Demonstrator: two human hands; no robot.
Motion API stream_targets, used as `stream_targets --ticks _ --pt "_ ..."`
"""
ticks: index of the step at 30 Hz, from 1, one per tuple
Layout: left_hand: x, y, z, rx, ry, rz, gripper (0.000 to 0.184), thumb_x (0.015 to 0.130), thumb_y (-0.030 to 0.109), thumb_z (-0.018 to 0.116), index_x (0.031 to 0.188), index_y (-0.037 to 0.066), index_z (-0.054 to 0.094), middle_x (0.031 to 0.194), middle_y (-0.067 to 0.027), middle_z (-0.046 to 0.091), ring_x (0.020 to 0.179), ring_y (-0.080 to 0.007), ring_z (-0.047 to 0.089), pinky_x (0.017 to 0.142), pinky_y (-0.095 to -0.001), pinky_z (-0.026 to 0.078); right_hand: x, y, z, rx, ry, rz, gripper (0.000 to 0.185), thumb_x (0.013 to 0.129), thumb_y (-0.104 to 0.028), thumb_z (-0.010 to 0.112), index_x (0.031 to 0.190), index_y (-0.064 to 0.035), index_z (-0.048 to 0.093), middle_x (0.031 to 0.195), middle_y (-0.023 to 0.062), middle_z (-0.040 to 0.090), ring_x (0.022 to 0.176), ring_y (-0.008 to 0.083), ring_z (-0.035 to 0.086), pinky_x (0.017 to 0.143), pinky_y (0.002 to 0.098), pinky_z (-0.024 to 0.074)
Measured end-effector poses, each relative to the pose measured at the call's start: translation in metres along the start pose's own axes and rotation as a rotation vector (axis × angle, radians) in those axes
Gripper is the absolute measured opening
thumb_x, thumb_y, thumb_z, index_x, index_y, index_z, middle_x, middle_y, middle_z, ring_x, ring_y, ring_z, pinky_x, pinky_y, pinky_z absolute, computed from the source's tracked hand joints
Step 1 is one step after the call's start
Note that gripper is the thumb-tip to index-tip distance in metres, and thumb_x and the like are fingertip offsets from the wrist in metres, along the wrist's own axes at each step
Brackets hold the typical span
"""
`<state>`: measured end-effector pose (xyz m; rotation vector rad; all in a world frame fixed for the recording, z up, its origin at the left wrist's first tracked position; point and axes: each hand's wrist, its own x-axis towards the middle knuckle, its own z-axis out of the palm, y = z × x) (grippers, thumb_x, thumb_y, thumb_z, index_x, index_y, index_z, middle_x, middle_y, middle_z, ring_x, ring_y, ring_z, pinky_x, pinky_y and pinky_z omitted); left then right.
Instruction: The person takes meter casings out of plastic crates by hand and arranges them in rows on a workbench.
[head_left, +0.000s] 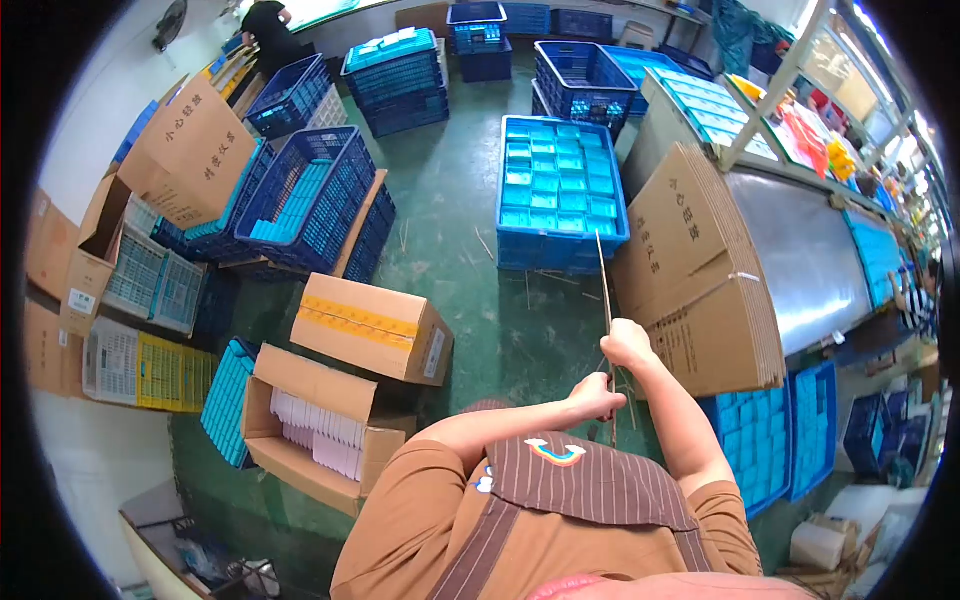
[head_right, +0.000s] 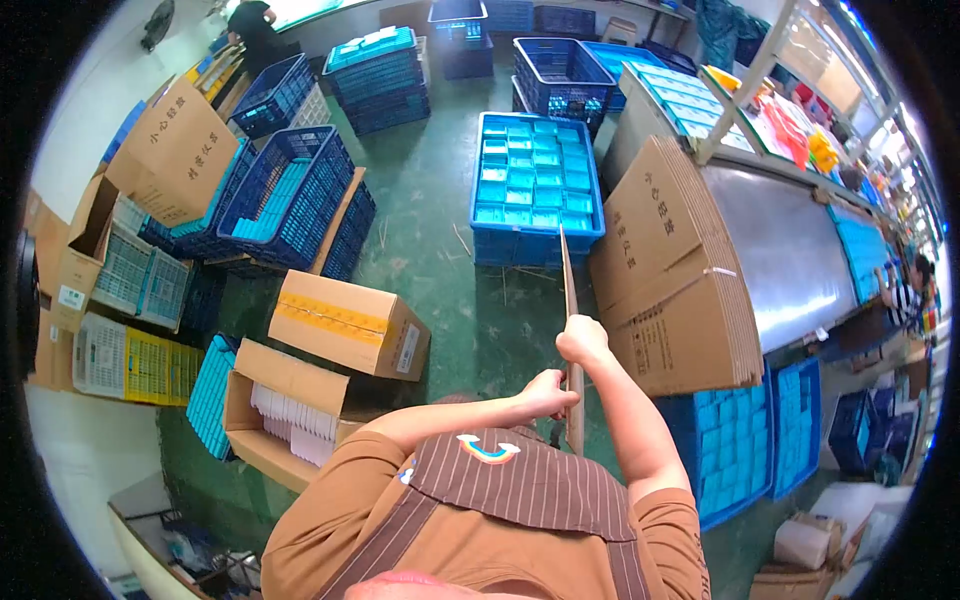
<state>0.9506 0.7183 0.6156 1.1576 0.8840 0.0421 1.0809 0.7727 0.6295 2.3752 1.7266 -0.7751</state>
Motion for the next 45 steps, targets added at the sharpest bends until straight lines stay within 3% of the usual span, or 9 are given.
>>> stream_targets --ticks 5,9,14,21,26,30,35,39,45 --pt "0.03 0.052 -0.063 -0.39 -0.349 0.177 0.055 0.098 0.033 0.049 0.144 0.007 0.034 0.114 -0.0147 0.065 0.094 -0.0153 0.063 0.079 -0.03 0.052 0.089 0.066 -0.068 -0.007 0.117 -0.045 0.03 0.078 -0.011 0.051 0.102 -0.0005 0.064 0.105 0.0238 0.063 0.102 0.039 0.06 0.09 0.0462 0.0474" --pt "0.034 0.039 -0.164 -0.31 0.089 0.155 0.042 0.095 0.023 0.05 0.132 0.004 0.049 0.109 -0.0125 0.067 0.094 -0.0153 0.063 0.082 -0.0299 0.051 0.147 0.129 -0.127 0.162 0.301 -0.169 0.028 0.079 -0.017 0.054 0.097 0.0028 0.06 0.101 0.0261 0.062 0.099 0.0402 0.058 0.087 0.0462 0.0457" --pt "0.074 -0.076 -0.305 -0.28 0.748 -0.221 0.029 0.089 0.017 0.058 0.116 0.005 0.059 0.091 -0.0054 0.069 0.07 -0.0074 0.059 0.058 -0.0213 0.047 0.214 0.129 -0.198 0.467 0.596 -0.082 0.026 0.081 -0.017 0.057 0.096 0.0034 0.06 0.091 0.0248 0.063 0.09 0.039 0.061 0.078 0.0422 0.0475" --pt "0.121 -0.02 -0.434 -0.099 0.639 -0.148 0.027 0.09 0.017 0.056 0.115 0.004 0.058 0.089 -0.0041 0.067 0.072 -0.0071 0.058 0.06 -0.0204 0.045 0.346 0.103 -0.264 0.348 0.958 -0.064 0.026 0.088 -0.016 0.056 0.107 0.0024 0.061 0.09 0.0226 0.065 0.083 0.033 0.065 0.075 0.0383 0.0491" --pt "0.146 0.03 -0.475 -0.178 0.821 -0.054 0.03 0.092 0.02 0.055 0.119 0.007 0.057 0.095 -0.0035 0.068 0.075 -0.0075 0.058 0.062 -0.0206 0.045 0.464 0.101 -0.323 0.169 1.128 -0.056 0.027 0.089 -0.02 0.055 0.107 -0.0007 0.061 0.086 0.0251 0.064 0.08 0.0432 0.061 0.068 0.0472 0.0493" --pt "0.12 -0.019 -0.46 -0.297 1.024 -0.199 0.026 0.092 0.016 0.053 0.116 0.006 0.056 0.089 -0.002 0.064 0.072 -0.0069 0.056 0.06 -0.0213 0.044 0.59 0.138 -0.326 0.109 1.192 -0.191 0.033 0.09 -0.028 0.054 0.106 -0.0009 0.062 0.083 0.0254 0.064 0.073 0.0409 0.064 0.061 0.0485 0.0503" --pt "0.081 -0.043 -0.316 -0.776 1.35 -0.555 0.019 0.084 0.016 0.049 0.068 0.007 0.056 0.054 -0.0066 0.053 0.036 -0.0148 0.042 0.032 -0.0295 0.033 0.689 0.184 -0.292 0.026 0.972 -0.106 0.039 0.094 -0.026 0.049 0.122 0.0005 0.055 0.099 0.0251 0.065 0.082 0.0386 0.066 0.07 0.0469 0.053" --pt "0.093 -0.048 -0.212 -0.946 1.089 -0.929 0.017 0.087 0.022 0.056 0.093 0.007 0.061 0.078 -0.0078 0.067 0.057 -0.014 0.059 0.048 -0.0308 0.048 0.731 0.204 -0.277 0.063 0.68 0.102 0.031 0.091 -0.021 0.053 0.116 -0.0026 0.056 0.095 0.025 0.065 0.086 0.0413 0.064 0.074 0.0492 0.0513" --pt "0.13 0.035 -0.192 -0.829 0.967 -0.868 0.028 0.091 0.025 0.057 0.115 0.011 0.059 0.093 -0.0054 0.069 0.075 -0.0122 0.064 0.061 -0.0286 0.051 0.81 0.247 -0.232 0.051 0.46 0.097 0.028 0.087 -0.019 0.057 0.11 -0.0027 0.058 0.102 0.023 0.064 0.094 0.0397 0.062 0.081 0.0485 0.0498"
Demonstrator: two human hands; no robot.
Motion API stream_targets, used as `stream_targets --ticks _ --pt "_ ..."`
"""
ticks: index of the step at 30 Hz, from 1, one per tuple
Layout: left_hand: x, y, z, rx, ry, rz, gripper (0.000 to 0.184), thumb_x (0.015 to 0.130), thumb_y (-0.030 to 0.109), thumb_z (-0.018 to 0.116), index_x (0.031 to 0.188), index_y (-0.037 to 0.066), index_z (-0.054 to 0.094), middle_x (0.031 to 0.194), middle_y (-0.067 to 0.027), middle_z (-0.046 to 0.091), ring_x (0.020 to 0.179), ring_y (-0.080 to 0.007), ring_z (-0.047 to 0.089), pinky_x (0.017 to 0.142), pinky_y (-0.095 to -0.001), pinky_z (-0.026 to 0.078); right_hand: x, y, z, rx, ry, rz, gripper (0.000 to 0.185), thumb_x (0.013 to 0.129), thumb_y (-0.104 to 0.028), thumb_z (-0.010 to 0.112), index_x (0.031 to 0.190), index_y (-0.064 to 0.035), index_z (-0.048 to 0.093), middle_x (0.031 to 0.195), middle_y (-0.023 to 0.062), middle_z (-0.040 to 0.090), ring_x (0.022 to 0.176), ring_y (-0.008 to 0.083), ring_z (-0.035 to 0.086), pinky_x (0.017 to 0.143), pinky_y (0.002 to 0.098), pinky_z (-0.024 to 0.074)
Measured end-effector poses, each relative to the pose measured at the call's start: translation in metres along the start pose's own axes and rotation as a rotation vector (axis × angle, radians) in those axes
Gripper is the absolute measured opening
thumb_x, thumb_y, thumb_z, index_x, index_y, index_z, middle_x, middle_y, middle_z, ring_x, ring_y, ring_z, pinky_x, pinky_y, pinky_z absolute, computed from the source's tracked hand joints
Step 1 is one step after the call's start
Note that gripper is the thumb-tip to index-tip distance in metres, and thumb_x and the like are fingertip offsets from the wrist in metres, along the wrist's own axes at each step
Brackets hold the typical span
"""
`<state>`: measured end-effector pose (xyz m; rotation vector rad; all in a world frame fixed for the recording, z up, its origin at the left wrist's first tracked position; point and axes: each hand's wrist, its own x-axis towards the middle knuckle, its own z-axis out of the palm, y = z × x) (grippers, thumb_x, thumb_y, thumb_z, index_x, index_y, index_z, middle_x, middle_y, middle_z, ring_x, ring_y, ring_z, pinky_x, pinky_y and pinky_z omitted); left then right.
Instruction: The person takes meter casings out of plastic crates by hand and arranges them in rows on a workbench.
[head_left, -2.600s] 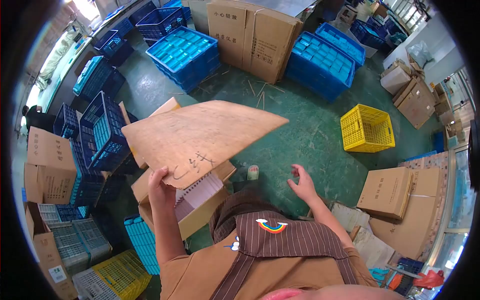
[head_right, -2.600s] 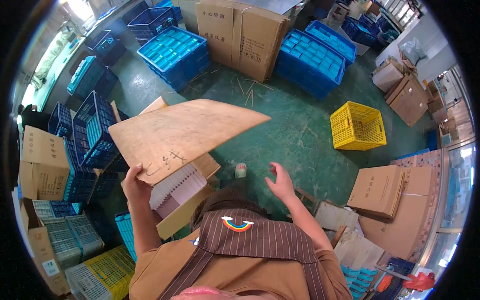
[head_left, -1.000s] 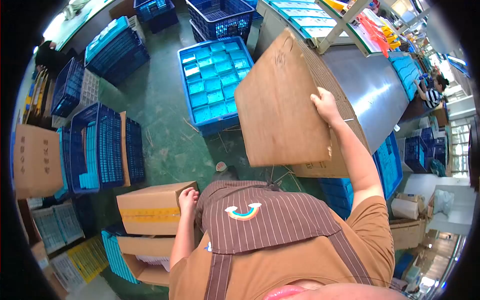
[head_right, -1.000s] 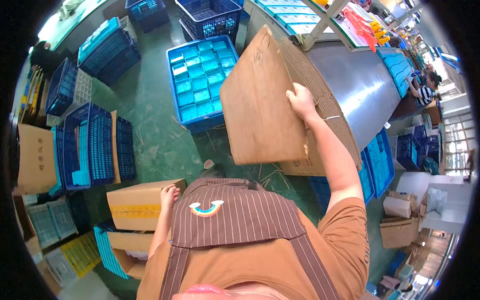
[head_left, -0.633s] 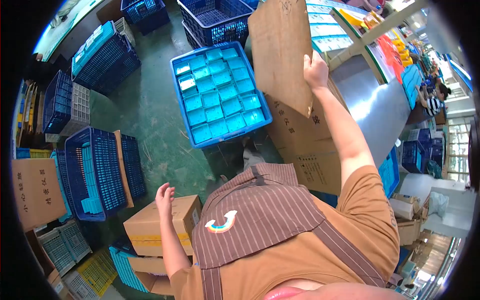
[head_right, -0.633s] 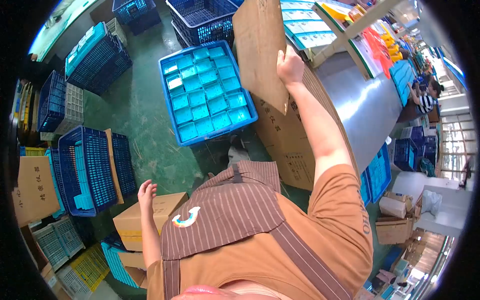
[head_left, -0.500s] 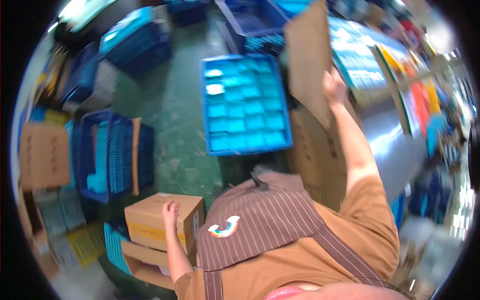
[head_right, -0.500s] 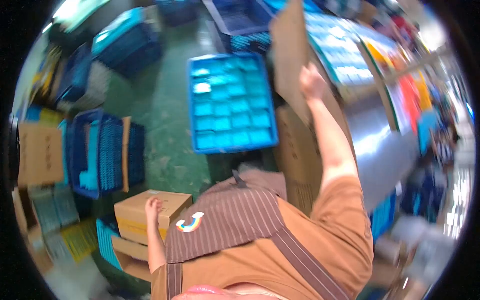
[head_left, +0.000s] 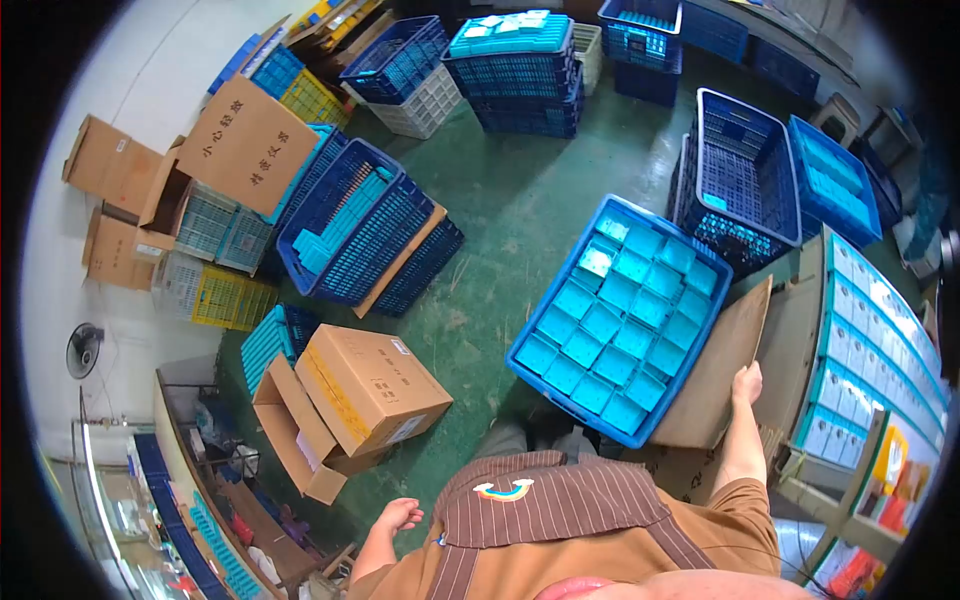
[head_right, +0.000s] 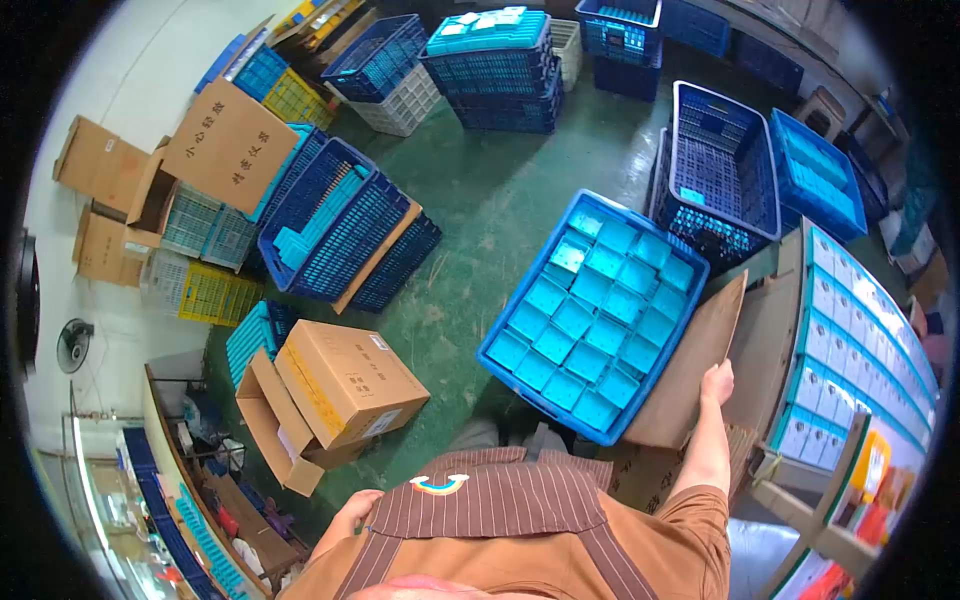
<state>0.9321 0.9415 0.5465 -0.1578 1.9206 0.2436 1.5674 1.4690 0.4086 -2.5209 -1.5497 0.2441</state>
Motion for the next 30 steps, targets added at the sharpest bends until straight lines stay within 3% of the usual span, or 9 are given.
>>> stream_targets --ticks 4,15,18,21,24,27,30 --pt "-0.04 0.027 0.013 -0.094 0.145 0.009 0.028 0.093 0.023 0.055 0.117 0.011 0.059 0.094 -0.0053 0.069 0.074 -0.0114 0.064 0.06 -0.0274 0.05 0.013 0.004 0.026 -0.066 -0.169 0.023 0.027 0.086 -0.018 0.059 0.108 -0.0033 0.059 0.104 0.0213 0.065 0.096 0.0381 0.063 0.082 0.0472 0.0504" --pt "-0.067 0.044 0.034 0.01 0.192 -0.028 0.024 0.093 0.021 0.054 0.113 0.01 0.061 0.09 -0.0041 0.069 0.069 -0.0099 0.063 0.057 -0.0258 0.049 0.064 0.032 0.029 0.047 0.01 0.128 0.026 0.087 -0.017 0.058 0.11 -0.007 0.059 0.106 0.0177 0.065 0.097 0.0366 0.063 0.083 0.0464 0.05" --pt "-0.063 0.048 0.034 -0.022 0.172 -0.016 0.023 0.092 0.022 0.055 0.112 0.011 0.061 0.09 -0.0038 0.069 0.07 -0.0103 0.063 0.057 -0.0261 0.049 0.085 0.051 0.043 -0.017 -0.024 0.162 0.033 0.087 -0.015 0.056 0.12 -0.0113 0.054 0.107 0.018 0.065 0.097 0.0355 0.064 0.083 0.0466 0.0498" --pt "-0.059 0.044 0.036 -0.041 0.182 -0.015 0.025 0.092 0.022 0.055 0.114 0.011 0.06 0.09 -0.0038 0.069 0.07 -0.0103 0.063 0.057 -0.0261 0.049 0.091 0.041 0.03 0.0 -0.165 0.324 0.054 0.086 -0.015 0.057 0.137 -0.0214 0.04 0.112 0.0191 0.063 0.105 0.0358 0.061 0.088 0.0474 0.0486" --pt "-0.061 0.038 0.041 -0.04 0.185 -0.027 0.026 0.092 0.022 0.055 0.116 0.011 0.058 0.091 -0.0042 0.069 0.071 -0.0107 0.063 0.057 -0.0259 0.049 0.079 0.025 0.034 -0.211 -0.162 0.162 0.064 0.086 -0.014 0.056 0.142 -0.0299 0.03 0.114 0.0166 0.06 0.104 0.0359 0.06 0.088 0.0485 0.049" --pt "-0.051 0.017 0.052 -0.054 0.165 -0.016 0.027 0.093 0.022 0.055 0.117 0.011 0.058 0.093 -0.0043 0.069 0.074 -0.0108 0.064 0.059 -0.0266 0.05 0.043 -0.004 0.018 -0.509 -0.364 -0.103 0.048 0.085 -0.019 0.058 0.132 -0.0233 0.049 0.126 0.0111 0.053 0.119 0.0285 0.05 0.096 0.0456 0.0434" --pt "-0.041 -0.009 0.061 -0.065 0.136 0.025 0.028 0.093 0.022 0.055 0.118 0.011 0.058 0.094 -0.004 0.069 0.077 -0.0111 0.064 0.062 -0.028 0.05 0.012 -0.016 0.022 -0.512 -0.514 -0.127 0.044 0.082 -0.028 0.061 0.126 -0.0205 0.056 0.128 0.0093 0.052 0.124 0.0264 0.045 0.102 0.0464 0.0374"
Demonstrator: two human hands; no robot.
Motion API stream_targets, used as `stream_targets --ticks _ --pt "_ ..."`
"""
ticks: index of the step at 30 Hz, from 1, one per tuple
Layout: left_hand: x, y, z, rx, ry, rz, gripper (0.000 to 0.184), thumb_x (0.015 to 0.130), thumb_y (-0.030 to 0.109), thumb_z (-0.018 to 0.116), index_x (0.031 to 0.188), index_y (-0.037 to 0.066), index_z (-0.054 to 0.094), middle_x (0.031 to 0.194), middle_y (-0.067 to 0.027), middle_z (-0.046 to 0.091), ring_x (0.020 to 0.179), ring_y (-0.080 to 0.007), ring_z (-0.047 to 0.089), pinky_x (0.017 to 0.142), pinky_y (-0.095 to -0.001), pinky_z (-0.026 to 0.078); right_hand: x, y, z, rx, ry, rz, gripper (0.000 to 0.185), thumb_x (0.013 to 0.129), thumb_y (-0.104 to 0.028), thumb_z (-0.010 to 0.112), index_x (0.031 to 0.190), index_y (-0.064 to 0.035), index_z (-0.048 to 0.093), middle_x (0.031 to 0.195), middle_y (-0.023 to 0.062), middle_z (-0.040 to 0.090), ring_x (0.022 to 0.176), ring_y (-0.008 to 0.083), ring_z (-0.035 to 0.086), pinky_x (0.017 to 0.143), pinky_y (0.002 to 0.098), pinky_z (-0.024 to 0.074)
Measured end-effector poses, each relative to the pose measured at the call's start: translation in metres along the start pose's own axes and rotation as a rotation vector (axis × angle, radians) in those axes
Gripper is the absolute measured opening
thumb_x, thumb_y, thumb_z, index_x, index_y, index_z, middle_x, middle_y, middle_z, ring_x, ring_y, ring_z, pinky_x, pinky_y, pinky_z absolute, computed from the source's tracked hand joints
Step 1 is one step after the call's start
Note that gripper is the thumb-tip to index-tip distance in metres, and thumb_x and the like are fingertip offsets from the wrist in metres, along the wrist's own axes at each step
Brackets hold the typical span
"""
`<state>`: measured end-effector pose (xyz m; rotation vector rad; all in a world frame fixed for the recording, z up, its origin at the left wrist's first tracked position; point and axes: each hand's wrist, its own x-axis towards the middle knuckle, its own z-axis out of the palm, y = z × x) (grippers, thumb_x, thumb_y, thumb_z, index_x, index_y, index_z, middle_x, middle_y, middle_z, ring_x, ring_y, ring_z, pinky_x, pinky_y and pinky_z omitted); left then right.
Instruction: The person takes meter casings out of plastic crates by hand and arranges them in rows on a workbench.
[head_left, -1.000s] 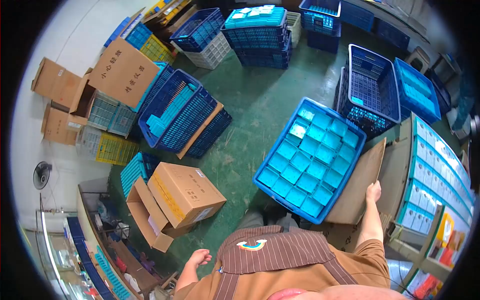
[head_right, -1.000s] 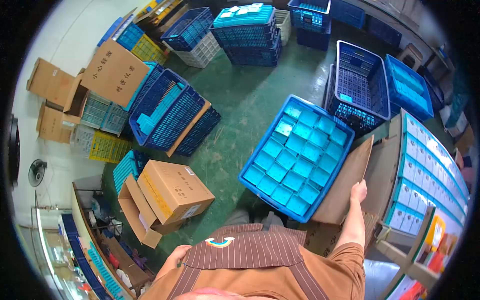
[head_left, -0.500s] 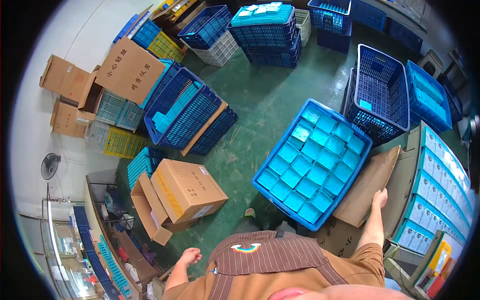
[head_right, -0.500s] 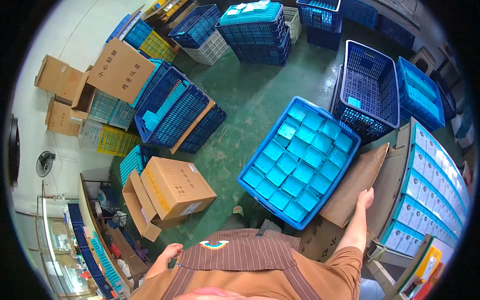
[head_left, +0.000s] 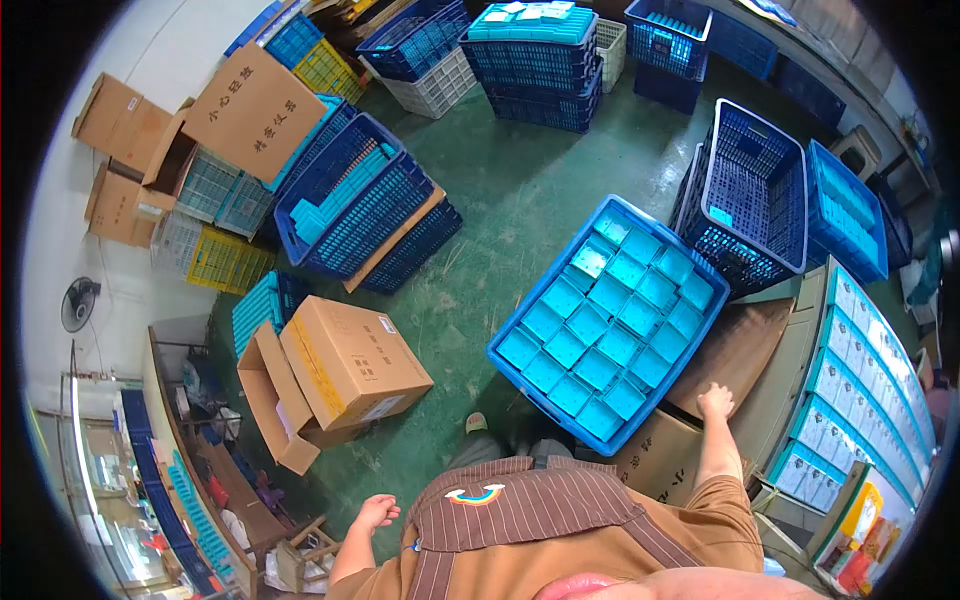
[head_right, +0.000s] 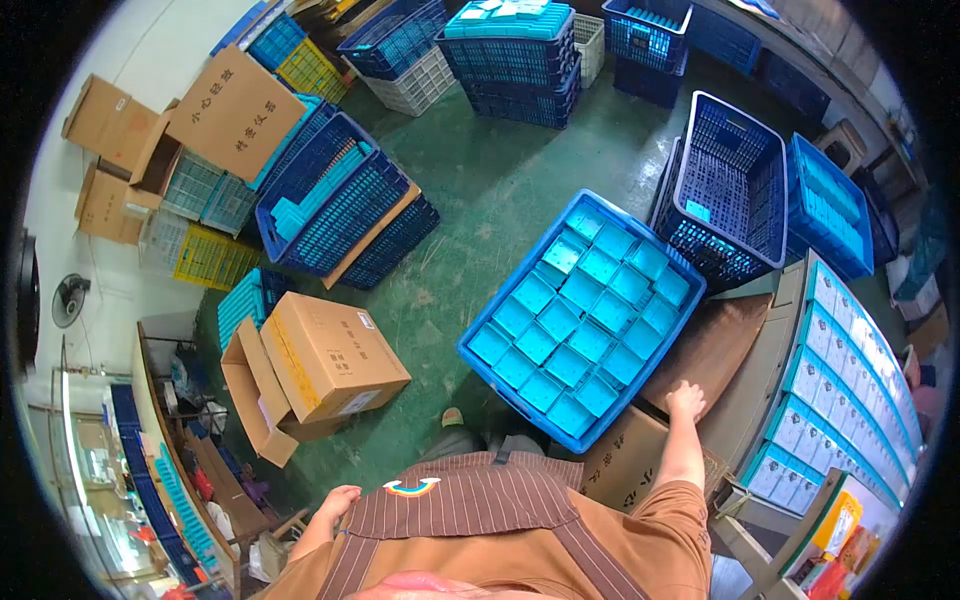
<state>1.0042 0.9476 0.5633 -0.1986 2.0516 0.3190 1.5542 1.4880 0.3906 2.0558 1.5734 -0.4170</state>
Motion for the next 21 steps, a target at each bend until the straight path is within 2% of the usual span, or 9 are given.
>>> stream_targets --ticks 6,7,9,12,16,18,19,20,21 --pt "0.015 -0.045 0.007 -0.044 -0.058 0.106 0.03 0.093 0.024 0.055 0.119 0.011 0.058 0.096 -0.0036 0.069 0.079 -0.012 0.064 0.065 -0.0292 0.05 -0.05 -0.015 0.011 0.226 -0.179 0.01 0.04 0.081 -0.031 0.061 0.117 -0.014 0.064 0.125 0.0113 0.059 0.119 0.0274 0.053 0.1 0.0413 0.0425" --pt "0.021 -0.055 0.009 -0.051 -0.071 0.116 0.031 0.093 0.025 0.055 0.12 0.011 0.058 0.096 -0.0036 0.069 0.079 -0.0122 0.064 0.065 -0.029 0.05 -0.047 -0.01 0.029 0.315 -0.099 -0.098 0.04 0.079 -0.028 0.061 0.114 -0.0082 0.065 0.112 0.0171 0.066 0.107 0.0295 0.062 0.094 0.039 0.0473" --pt "0.028 -0.064 0.015 -0.063 -0.066 0.149 0.032 0.093 0.025 0.055 0.121 0.011 0.057 0.095 -0.0036 0.069 0.078 -0.0121 0.063 0.066 -0.0287 0.05 -0.036 -0.007 0.069 0.441 -0.124 -0.21 0.038 0.079 -0.027 0.062 0.111 -0.007 0.065 0.102 0.0155 0.069 0.094 0.0261 0.066 0.082 0.0395 0.0513" --pt "0.039 -0.083 0.018 -0.167 -0.101 0.246 0.034 0.092 0.026 0.056 0.122 0.01 0.057 0.095 -0.0033 0.068 0.078 -0.0115 0.062 0.066 -0.028 0.05 -0.074 -0.029 0.066 0.702 -0.377 -0.114 0.029 0.083 -0.028 0.063 0.104 -0.0079 0.066 0.077 0.004 0.065 0.064 0.0153 0.059 0.053 0.033 0.0455" --pt "0.079 -0.152 0.026 -0.5 -0.152 0.373 0.031 0.087 0.02 0.062 0.114 0.006 0.059 0.088 -0.0034 0.068 0.072 -0.0104 0.061 0.063 -0.0263 0.049 -0.102 -0.091 0.064 0.729 -0.381 -0.329 0.026 0.075 -0.02 0.066 0.093 -0.002 0.065 0.072 0.0083 0.065 0.056 0.017 0.059 0.047 0.031 0.0463" --pt "0.092 -0.197 0.02 -0.606 -0.113 0.427 0.027 0.082 0.015 0.068 0.105 0.003 0.061 0.084 -0.0034 0.068 0.068 -0.0095 0.06 0.062 -0.0249 0.05 -0.15 -0.15 0.046 0.699 0.013 -0.437 0.022 0.07 -0.016 0.071 0.085 -0.0022 0.064 0.068 0.0095 0.064 0.058 0.0165 0.061 0.05 0.0317 0.0476" --pt "0.098 -0.212 0.013 -0.647 -0.096 0.46 0.024 0.08 0.013 0.07 0.101 0.002 0.062 0.081 -0.0035 0.067 0.066 -0.0091 0.06 0.062 -0.0242 0.05 -0.11 -0.178 0.083 0.704 0.312 -0.685 0.019 0.069 -0.015 0.072 0.081 -0.0032 0.063 0.068 0.0085 0.064 0.062 0.0164 0.061 0.055 0.0317 0.0488" --pt "0.091 -0.224 0.004 -0.583 0.095 0.493 0.017 0.076 0.006 0.073 0.089 0.001 0.063 0.077 -0.0036 0.067 0.062 -0.008 0.059 0.06 -0.0225 0.05 -0.173 -0.218 0.044 0.752 0.131 -0.61 0.018 0.069 -0.015 0.072 0.08 -0.0042 0.063 0.069 0.0073 0.064 0.063 0.0162 0.06 0.059 0.0315 0.0491" --pt "0.141 -0.267 -0.001 -0.726 -0.097 0.546 0.015 0.077 0.009 0.074 0.086 0.002 0.063 0.077 -0.0022 0.065 0.064 -0.0076 0.059 0.061 -0.0224 0.05 -0.214 -0.259 0.031 0.786 0.217 -0.74 0.016 0.072 -0.016 0.072 0.08 -0.005 0.063 0.068 0.0058 0.063 0.061 0.0151 0.058 0.058 0.0311 0.0479"
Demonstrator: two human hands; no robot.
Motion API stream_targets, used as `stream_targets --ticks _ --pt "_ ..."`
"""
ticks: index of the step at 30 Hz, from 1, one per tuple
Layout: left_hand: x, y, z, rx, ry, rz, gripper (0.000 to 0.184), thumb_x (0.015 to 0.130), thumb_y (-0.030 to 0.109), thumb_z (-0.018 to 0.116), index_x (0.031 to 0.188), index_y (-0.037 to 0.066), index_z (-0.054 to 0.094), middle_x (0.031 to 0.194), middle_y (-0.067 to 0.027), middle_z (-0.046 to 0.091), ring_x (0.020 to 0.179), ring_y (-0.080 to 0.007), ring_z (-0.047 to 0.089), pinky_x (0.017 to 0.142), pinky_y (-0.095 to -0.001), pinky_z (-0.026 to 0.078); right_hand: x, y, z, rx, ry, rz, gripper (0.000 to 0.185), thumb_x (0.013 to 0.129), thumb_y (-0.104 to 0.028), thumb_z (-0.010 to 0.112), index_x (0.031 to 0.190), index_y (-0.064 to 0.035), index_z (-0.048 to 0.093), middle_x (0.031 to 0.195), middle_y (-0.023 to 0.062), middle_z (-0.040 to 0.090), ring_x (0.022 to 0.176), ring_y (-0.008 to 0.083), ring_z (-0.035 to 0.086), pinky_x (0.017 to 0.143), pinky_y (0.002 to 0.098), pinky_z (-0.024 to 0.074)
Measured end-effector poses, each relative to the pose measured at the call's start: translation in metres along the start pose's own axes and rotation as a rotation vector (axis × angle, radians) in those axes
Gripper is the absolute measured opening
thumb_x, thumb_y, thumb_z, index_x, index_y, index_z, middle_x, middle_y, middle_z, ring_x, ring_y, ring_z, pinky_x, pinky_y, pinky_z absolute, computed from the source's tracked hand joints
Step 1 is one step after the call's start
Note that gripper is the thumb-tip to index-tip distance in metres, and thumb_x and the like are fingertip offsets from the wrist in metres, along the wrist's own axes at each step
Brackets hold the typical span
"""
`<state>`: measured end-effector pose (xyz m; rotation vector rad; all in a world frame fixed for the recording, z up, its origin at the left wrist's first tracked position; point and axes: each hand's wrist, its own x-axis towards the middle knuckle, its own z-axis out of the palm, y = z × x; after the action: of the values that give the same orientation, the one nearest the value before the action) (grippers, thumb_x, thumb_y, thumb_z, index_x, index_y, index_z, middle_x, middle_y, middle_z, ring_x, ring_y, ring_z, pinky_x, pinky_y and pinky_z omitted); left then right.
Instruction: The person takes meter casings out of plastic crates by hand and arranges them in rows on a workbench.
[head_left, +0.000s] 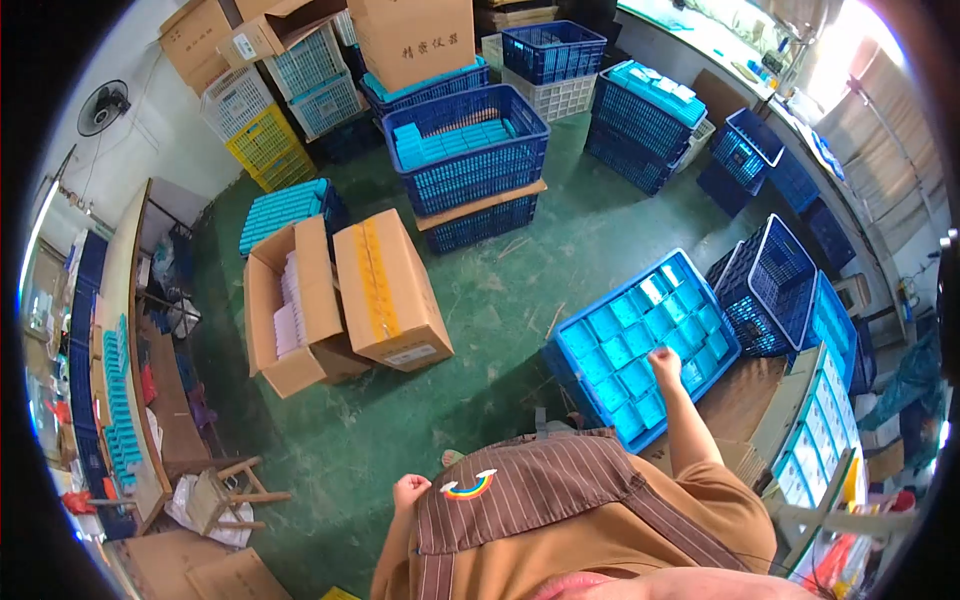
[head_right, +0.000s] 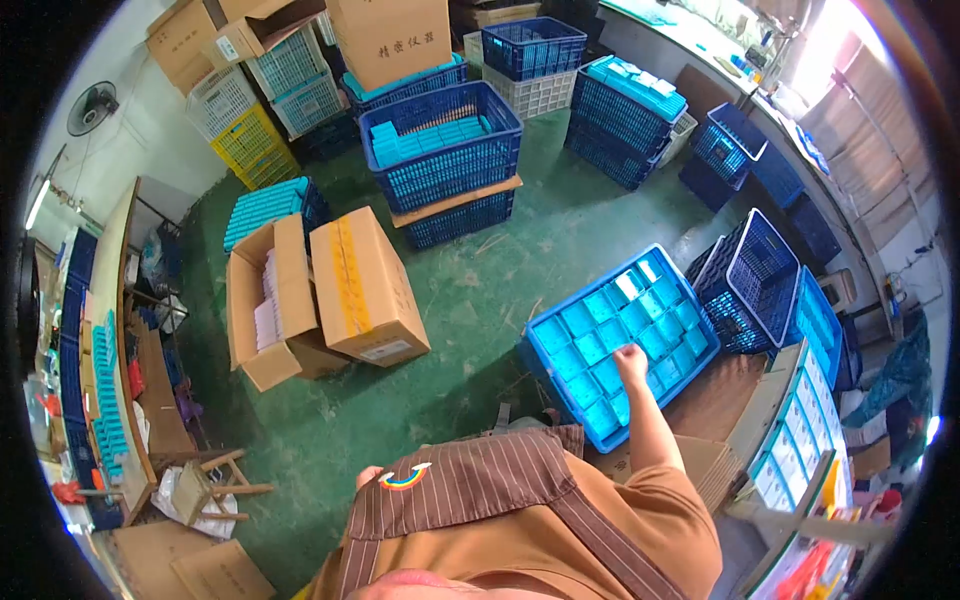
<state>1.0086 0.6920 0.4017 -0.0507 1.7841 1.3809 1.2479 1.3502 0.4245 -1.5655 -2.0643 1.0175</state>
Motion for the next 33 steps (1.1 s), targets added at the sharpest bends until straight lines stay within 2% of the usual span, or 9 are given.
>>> stream_targets --ticks 3,5,10,12,13,17,21,27,33 --pt "-0.017 0.015 -0.06 -0.045 0.17 0.133 0.008 0.083 0.008 0.068 0.086 0.002 0.063 0.074 0.001 0.061 0.063 -0.007 0.056 0.059 -0.0226 0.047 -0.055 -0.214 0.048 0.297 -0.202 -0.132 0.023 0.087 -0.025 0.065 0.076 -0.0062 0.059 0.064 -0.0012 0.055 0.057 0.0086 0.049 0.052 0.0266 0.04" --pt "-0.074 0.116 -0.074 -0.22 0.355 0.289 0.005 0.087 0.007 0.062 0.087 0.002 0.062 0.074 0.0006 0.059 0.063 -0.0071 0.053 0.059 -0.023 0.045 -0.101 -0.336 0.073 0.598 -0.365 -0.278 0.029 0.093 -0.028 0.058 0.074 -0.0058 0.055 0.066 -0.0015 0.051 0.062 0.0079 0.048 0.06 0.0243 0.0406" --pt "-0.19 0.349 -0.134 -0.352 0.302 1.023 0.03 0.094 0.025 0.048 0.088 -0.003 0.059 0.079 -0.0095 0.058 0.073 -0.0176 0.051 0.069 -0.03 0.041 -0.281 -0.603 0.071 0.967 -0.772 -1.256 0.046 0.094 -0.043 0.048 0.106 -0.0009 0.061 0.102 0.0116 0.057 0.09 0.0213 0.054 0.085 0.0346 0.0417" --pt "-0.234 0.414 -0.141 -0.044 0.334 1.369 0.051 0.094 0.043 0.039 0.079 -0.002 0.058 0.081 -0.0165 0.063 0.073 -0.024 0.052 0.067 -0.0338 0.044 -0.351 -0.658 0.068 1.022 -0.865 -1.511 0.043 0.093 -0.048 0.047 0.103 -0.011 0.066 0.104 0.0118 0.054 0.093 0.0263 0.053 0.082 0.0372 0.0423" --pt "-0.242 0.435 -0.137 -0.185 0.277 1.58 0.051 0.093 0.044 0.039 0.07 0.002 0.054 0.082 -0.0178 0.065 0.07 -0.0244 0.053 0.061 -0.0359 0.046 -0.375 -0.684 0.072 1.09 -0.962 -1.653 0.03 0.093 -0.045 0.05 0.101 -0.0208 0.067 0.1 0.006 0.053 0.09 0.0239 0.051 0.075 0.0349 0.0425" --pt "-0.24 0.473 -0.156 -0.127 0.148 1.866 0.045 0.092 0.045 0.041 0.078 0.004 0.053 0.089 -0.0166 0.062 0.078 -0.0244 0.051 0.067 -0.0386 0.044 -0.502 -0.728 0.11 1.531 -0.771 -1.063 0.026 0.092 -0.034 0.053 0.071 -0.0198 0.054 0.086 -0.0041 0.049 0.083 0.014 0.047 0.071 0.0307 0.0395" --pt "-0.222 0.484 -0.202 -0.06 0.268 1.89 0.04 0.091 0.046 0.044 0.087 0.006 0.051 0.097 -0.0154 0.059 0.085 -0.0243 0.049 0.072 -0.0414 0.043 -0.478 -0.773 0.132 1.175 -1.291 -0.884 0.024 0.091 -0.025 0.054 0.069 -0.0172 0.049 0.08 -0.0032 0.049 0.081 0.0114 0.048 0.072 0.0276 0.0382" --pt "-0.213 0.497 -0.282 0.066 0.561 1.876 0.039 0.09 0.047 0.048 0.1 0.009 0.048 0.107 -0.0135 0.054 0.097 -0.0243 0.047 0.079 -0.0455 0.041 -0.447 -0.846 0.255 1.449 -1.463 -1.318 0.014 0.092 -0.026 0.054 0.087 -0.0127 0.057 0.089 0.0024 0.055 0.084 0.0139 0.053 0.074 0.0286 0.0423" --pt "-0.237 0.491 -0.371 0.251 0.786 1.982 0.044 0.088 0.048 0.052 0.113 0.012 0.046 0.118 -0.0117 0.049 0.108 -0.0242 0.044 0.087 -0.0496 0.04 -0.446 -0.904 0.309 1.616 -0.696 -1.939 0.019 0.094 -0.02 0.048 0.099 -0.0058 0.058 0.101 0.0115 0.06 0.087 0.0178 0.059 0.077 0.0318 0.0478"
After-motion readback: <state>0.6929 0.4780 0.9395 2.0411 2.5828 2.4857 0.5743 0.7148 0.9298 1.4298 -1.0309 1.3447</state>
